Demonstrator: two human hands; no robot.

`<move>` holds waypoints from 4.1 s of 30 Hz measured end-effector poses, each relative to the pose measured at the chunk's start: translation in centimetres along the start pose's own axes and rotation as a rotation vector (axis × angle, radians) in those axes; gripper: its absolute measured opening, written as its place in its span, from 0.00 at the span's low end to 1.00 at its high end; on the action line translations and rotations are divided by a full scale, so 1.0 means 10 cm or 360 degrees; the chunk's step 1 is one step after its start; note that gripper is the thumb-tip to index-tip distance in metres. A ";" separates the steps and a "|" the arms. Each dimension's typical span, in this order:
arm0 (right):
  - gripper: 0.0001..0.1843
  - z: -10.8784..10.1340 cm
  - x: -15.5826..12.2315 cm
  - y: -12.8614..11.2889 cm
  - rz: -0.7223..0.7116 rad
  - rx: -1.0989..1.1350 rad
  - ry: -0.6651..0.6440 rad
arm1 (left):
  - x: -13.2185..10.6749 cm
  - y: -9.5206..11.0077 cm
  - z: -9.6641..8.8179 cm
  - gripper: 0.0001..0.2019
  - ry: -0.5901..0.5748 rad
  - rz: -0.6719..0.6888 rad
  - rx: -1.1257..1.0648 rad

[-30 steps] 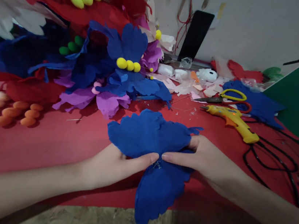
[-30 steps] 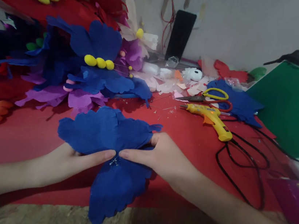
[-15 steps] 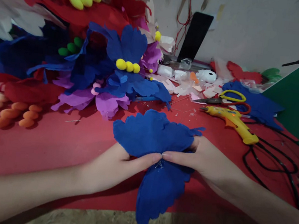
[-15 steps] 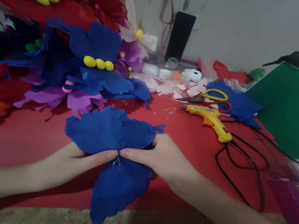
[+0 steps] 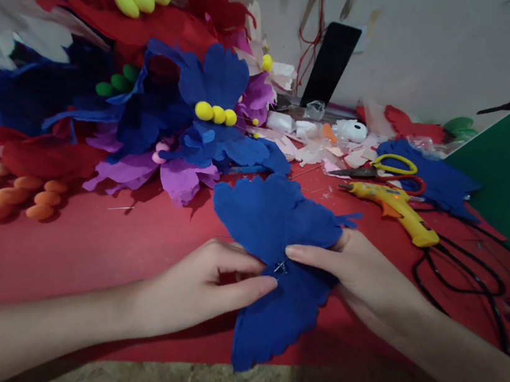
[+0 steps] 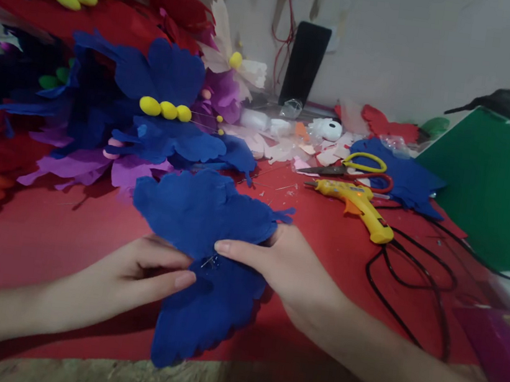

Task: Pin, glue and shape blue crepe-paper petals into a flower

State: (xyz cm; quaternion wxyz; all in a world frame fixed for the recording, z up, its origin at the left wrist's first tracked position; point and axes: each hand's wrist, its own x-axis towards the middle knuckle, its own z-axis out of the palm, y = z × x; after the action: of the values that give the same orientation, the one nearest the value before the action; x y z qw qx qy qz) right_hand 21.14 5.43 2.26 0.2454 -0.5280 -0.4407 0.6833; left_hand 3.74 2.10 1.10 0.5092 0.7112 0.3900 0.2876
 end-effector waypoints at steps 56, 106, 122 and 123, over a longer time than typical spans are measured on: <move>0.17 0.03 -0.02 0.00 0.0159 0.0101 -0.0296 | -0.05 -0.02 0.02 0.08 0.0279 -0.0240 -0.0450; 0.17 0.05 -0.03 0.02 0.0259 0.0072 -0.0523 | -0.07 -0.01 0.03 0.18 0.0179 -0.0193 -0.0080; 0.14 0.05 -0.02 0.03 0.0172 -0.0004 -0.0418 | -0.08 -0.01 0.04 0.19 0.0244 -0.0334 -0.0371; 0.14 0.06 -0.03 0.03 0.0190 0.0003 -0.0427 | -0.08 0.00 0.04 0.18 0.0236 -0.0328 -0.0422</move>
State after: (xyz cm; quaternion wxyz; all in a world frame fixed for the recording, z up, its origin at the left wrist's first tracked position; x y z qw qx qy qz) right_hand 20.72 4.87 2.16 0.1438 -0.4568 -0.4367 0.7615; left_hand 3.64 1.27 0.94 0.5952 0.5709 0.4559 0.3347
